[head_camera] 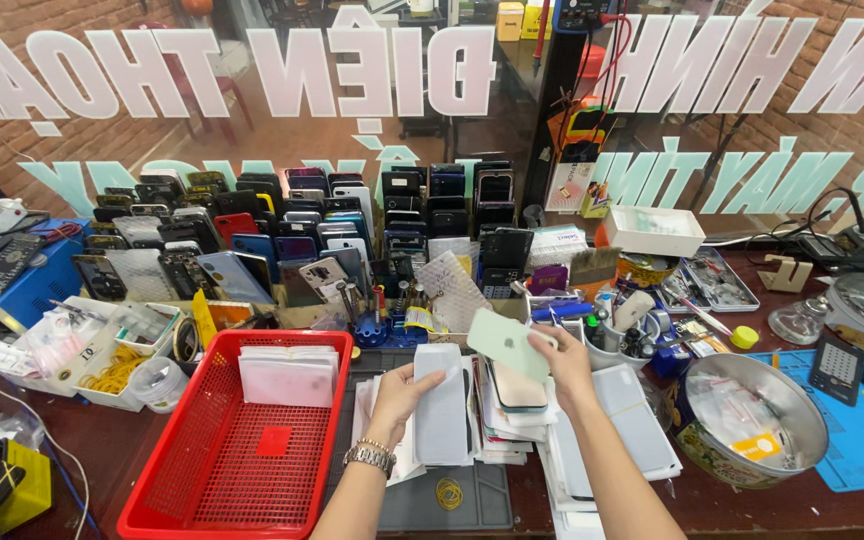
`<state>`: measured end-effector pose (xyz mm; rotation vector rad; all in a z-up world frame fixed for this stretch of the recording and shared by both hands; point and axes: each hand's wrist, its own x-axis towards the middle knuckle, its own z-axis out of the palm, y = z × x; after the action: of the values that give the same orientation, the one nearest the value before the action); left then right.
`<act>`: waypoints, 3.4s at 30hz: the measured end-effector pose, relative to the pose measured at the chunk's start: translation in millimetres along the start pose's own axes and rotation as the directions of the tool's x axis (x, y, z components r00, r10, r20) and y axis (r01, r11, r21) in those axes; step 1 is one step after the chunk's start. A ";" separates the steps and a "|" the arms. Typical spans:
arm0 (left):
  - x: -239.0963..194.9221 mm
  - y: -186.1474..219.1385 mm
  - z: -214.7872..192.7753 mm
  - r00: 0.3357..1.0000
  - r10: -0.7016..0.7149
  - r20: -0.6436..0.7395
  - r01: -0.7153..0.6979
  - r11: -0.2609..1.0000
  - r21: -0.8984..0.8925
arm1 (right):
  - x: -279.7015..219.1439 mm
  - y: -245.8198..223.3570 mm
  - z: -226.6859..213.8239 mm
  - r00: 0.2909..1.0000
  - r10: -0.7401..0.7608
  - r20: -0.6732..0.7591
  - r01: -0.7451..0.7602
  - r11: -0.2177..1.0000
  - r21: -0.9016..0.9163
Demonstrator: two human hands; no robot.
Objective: The person repeatedly picks up smartphone back covers from a pile, wipes them with a white cloth, and places them into a red basket. The person handles multiple colors including white, pink, black, red, and green. The workspace is a cluttered electronics repair counter with tools and phone parts visible.
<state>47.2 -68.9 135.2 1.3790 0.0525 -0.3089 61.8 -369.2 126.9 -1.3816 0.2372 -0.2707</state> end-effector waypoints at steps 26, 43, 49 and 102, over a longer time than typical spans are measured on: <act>-41.6 33.9 -22.2 0.976 -0.014 0.215 -0.042 0.967 0.253 | 2.8 -121.9 64.3 0.885 0.106 0.454 0.097 0.911 -0.402; -42.1 32.4 -24.6 0.947 -0.156 0.281 0.131 0.986 0.105 | -20.6 -82.6 123.5 0.738 0.359 0.572 0.061 0.808 -0.586; -39.3 34.8 -33.8 0.979 -0.063 0.195 0.061 0.998 0.018 | -19.2 -73.8 122.5 0.866 0.159 0.475 0.152 0.820 -0.551; -3.5 -58.3 -82.7 0.921 -0.041 -0.388 0.143 0.961 0.237 | -32.4 109.6 106.7 0.867 0.436 0.243 -0.471 0.876 0.109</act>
<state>41.4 2.7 63.9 1.6885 0.4145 -0.1240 71.0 -241.2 37.7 -1.1393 0.3477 0.2488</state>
